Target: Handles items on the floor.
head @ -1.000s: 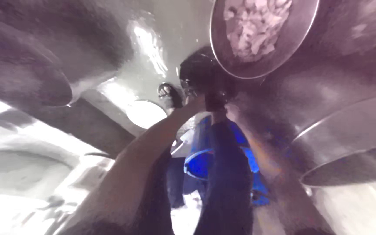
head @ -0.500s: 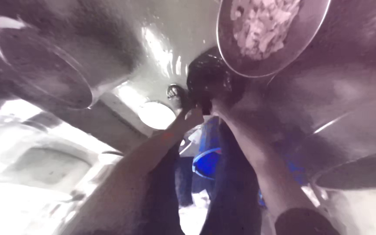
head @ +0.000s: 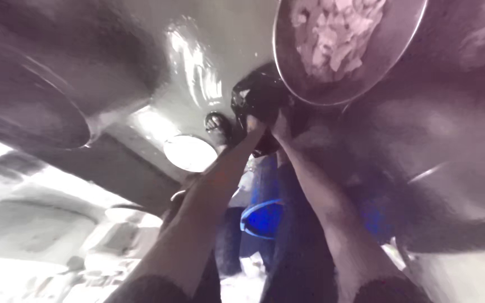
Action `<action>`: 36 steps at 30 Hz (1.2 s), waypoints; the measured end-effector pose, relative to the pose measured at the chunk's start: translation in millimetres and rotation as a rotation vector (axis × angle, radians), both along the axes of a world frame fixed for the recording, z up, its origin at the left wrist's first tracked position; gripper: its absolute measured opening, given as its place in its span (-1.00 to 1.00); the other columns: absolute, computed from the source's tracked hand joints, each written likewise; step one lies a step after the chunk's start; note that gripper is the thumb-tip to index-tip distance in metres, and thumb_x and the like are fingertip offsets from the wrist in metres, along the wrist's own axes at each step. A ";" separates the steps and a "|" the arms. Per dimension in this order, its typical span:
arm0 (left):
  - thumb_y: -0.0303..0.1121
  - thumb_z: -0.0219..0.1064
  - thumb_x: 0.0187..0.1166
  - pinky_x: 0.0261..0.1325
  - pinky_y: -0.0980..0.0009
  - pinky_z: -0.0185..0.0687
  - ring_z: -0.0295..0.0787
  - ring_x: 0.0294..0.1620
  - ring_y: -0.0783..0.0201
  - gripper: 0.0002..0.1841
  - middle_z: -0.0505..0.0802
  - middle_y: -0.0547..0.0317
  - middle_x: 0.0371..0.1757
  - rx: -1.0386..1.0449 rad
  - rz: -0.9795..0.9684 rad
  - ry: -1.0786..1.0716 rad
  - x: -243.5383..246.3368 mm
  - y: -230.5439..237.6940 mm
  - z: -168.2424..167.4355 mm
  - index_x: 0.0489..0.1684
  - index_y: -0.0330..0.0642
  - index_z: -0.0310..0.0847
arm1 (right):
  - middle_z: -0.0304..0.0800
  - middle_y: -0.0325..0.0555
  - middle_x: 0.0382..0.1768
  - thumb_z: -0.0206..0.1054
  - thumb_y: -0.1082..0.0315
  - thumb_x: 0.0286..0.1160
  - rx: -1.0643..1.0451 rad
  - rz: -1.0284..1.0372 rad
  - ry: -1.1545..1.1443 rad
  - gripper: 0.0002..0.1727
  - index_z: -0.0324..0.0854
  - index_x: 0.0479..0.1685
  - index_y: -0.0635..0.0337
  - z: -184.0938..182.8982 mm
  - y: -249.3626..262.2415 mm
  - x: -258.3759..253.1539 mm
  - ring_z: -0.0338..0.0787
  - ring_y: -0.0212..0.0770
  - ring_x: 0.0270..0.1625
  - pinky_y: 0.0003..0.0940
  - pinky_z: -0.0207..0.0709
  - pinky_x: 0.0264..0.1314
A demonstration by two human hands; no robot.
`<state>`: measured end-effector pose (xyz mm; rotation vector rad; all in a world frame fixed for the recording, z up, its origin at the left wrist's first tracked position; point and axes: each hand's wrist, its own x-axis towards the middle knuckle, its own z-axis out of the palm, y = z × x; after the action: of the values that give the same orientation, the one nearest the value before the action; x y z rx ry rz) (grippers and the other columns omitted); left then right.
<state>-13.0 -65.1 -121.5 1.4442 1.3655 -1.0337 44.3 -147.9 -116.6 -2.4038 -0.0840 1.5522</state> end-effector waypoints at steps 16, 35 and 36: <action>-0.32 0.10 0.85 0.74 -0.19 0.21 0.36 0.72 -0.29 -0.53 0.52 -0.36 0.65 -0.259 -0.374 -0.072 -13.7 36.3 7.5 0.63 -0.41 0.40 | 0.53 0.20 0.58 0.19 0.47 0.65 -0.072 0.484 -0.285 -0.61 0.66 0.40 0.22 -24.4 -30.1 -5.6 0.53 0.18 0.63 0.09 0.51 0.56; -0.11 0.09 0.86 0.75 -0.04 0.25 0.47 0.68 -0.07 -0.50 0.62 -0.16 0.60 -0.393 -0.212 0.024 -40.1 51.0 0.5 0.56 -0.28 0.53 | 0.74 0.39 0.25 0.46 0.25 0.50 -0.117 0.700 0.397 -0.59 0.72 0.13 0.44 -55.7 11.2 54.6 0.68 0.33 0.40 0.32 0.45 0.46; -0.13 0.08 0.87 0.77 0.02 0.22 0.44 0.70 -0.02 -0.50 0.59 -0.14 0.64 -0.433 -0.177 -0.022 -44.0 55.1 0.7 0.60 -0.27 0.49 | 0.76 0.37 0.20 0.47 0.20 0.50 -0.078 0.649 0.423 -0.57 0.71 0.11 0.44 -61.2 6.7 58.4 0.72 0.30 0.34 0.31 0.49 0.42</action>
<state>-57.0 -10.0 -120.9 1.2567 0.9341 -1.3285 102.7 -141.3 -177.9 -2.1492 -0.7900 2.3417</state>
